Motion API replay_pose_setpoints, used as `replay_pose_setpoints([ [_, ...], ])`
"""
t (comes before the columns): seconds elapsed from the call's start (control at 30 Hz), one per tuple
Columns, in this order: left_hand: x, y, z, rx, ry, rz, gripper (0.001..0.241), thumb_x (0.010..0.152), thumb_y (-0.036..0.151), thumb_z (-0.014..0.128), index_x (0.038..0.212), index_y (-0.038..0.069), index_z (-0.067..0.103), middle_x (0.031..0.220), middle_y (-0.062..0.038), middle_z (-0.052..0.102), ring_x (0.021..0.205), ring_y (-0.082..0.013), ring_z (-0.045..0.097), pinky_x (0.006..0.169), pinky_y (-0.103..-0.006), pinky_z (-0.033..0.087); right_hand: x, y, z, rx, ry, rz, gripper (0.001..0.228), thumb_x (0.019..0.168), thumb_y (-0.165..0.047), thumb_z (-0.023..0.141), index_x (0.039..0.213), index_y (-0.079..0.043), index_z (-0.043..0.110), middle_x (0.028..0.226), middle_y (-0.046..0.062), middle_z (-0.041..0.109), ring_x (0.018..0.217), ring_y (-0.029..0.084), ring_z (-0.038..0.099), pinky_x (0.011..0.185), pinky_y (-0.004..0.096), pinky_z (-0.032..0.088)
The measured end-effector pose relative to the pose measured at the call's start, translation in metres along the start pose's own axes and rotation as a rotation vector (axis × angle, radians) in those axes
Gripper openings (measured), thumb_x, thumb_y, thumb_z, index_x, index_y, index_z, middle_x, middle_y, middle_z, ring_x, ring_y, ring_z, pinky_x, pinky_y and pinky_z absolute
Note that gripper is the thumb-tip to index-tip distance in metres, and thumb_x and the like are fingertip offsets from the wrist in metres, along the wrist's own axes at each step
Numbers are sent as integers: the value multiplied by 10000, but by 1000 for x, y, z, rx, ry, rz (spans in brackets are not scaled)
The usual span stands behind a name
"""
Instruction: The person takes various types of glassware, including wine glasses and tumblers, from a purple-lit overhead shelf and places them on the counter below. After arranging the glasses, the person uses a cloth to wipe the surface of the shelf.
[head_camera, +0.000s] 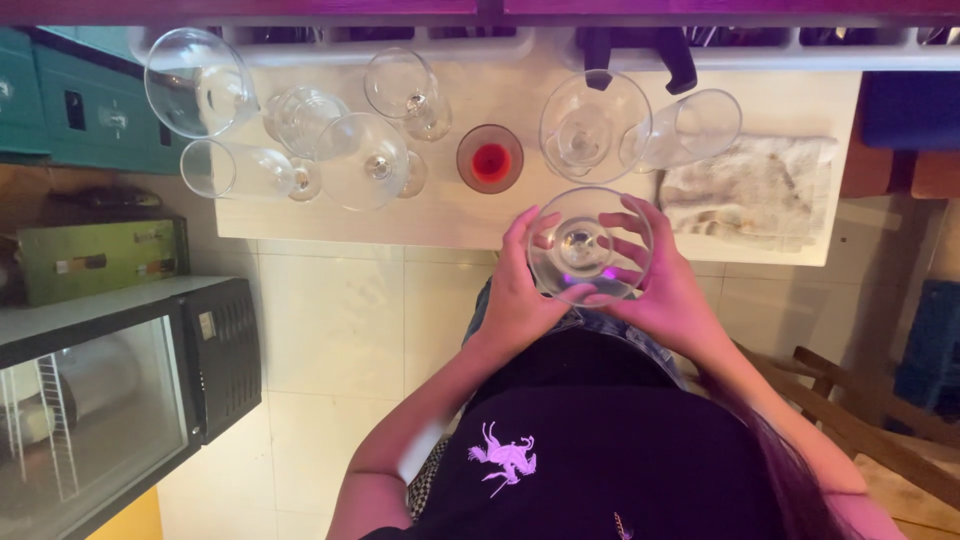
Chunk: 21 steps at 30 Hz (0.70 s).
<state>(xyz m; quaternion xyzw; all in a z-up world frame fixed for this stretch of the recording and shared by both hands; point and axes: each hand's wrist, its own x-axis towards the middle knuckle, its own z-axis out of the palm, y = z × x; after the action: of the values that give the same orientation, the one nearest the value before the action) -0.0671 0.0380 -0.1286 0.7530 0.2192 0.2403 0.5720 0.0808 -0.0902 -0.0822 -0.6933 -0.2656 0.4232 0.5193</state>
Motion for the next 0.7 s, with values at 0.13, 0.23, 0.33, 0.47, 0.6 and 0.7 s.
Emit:
replay_pose_setpoints([
  [0.13,1,-3,-10,78,42,-83,1104,721,176,954,1583,36,278,1469,-145,570,1244,-283,614,1082,-397,517,15,2,14,-36,-31,-26,1157,668,-28,899,1588,-127,206,1526,161,468,1338,283,566,976,380,566],
  [0.23,-2,-13,-20,162,93,-55,1140,682,151,961,1586,44,275,1469,-141,566,1237,-291,601,1096,-415,488,25,5,27,-16,-63,-24,1144,681,-22,896,1587,-131,206,1534,160,468,1303,280,602,943,365,590],
  [0.33,-5,-23,-30,131,130,-94,1136,683,156,959,1586,51,277,1479,-129,562,1212,-272,614,1039,-387,532,35,10,38,-9,-103,-36,1125,708,-15,880,1590,-133,190,1550,164,459,1295,285,623,935,369,609],
  [0.47,-8,-37,-40,163,161,-114,1137,683,142,960,1588,56,276,1474,-121,560,1228,-270,608,1033,-390,530,49,16,52,-25,-147,-12,1144,709,-12,885,1589,-149,168,1569,167,443,1297,292,627,951,383,613],
  [0.6,-8,-46,-48,110,181,-180,1136,670,146,955,1588,72,290,1468,-105,567,1209,-261,616,1017,-385,546,59,25,63,32,-186,-15,1136,719,5,863,1599,-152,163,1597,176,413,1330,301,599,959,404,614],
  [0.7,-6,-52,-53,124,194,-167,1135,666,162,966,1585,77,305,1440,-96,582,1191,-259,617,1033,-394,531,64,23,68,-19,-180,-6,1144,711,-8,872,1599,-155,165,1595,167,424,1304,307,620,979,411,588],
])
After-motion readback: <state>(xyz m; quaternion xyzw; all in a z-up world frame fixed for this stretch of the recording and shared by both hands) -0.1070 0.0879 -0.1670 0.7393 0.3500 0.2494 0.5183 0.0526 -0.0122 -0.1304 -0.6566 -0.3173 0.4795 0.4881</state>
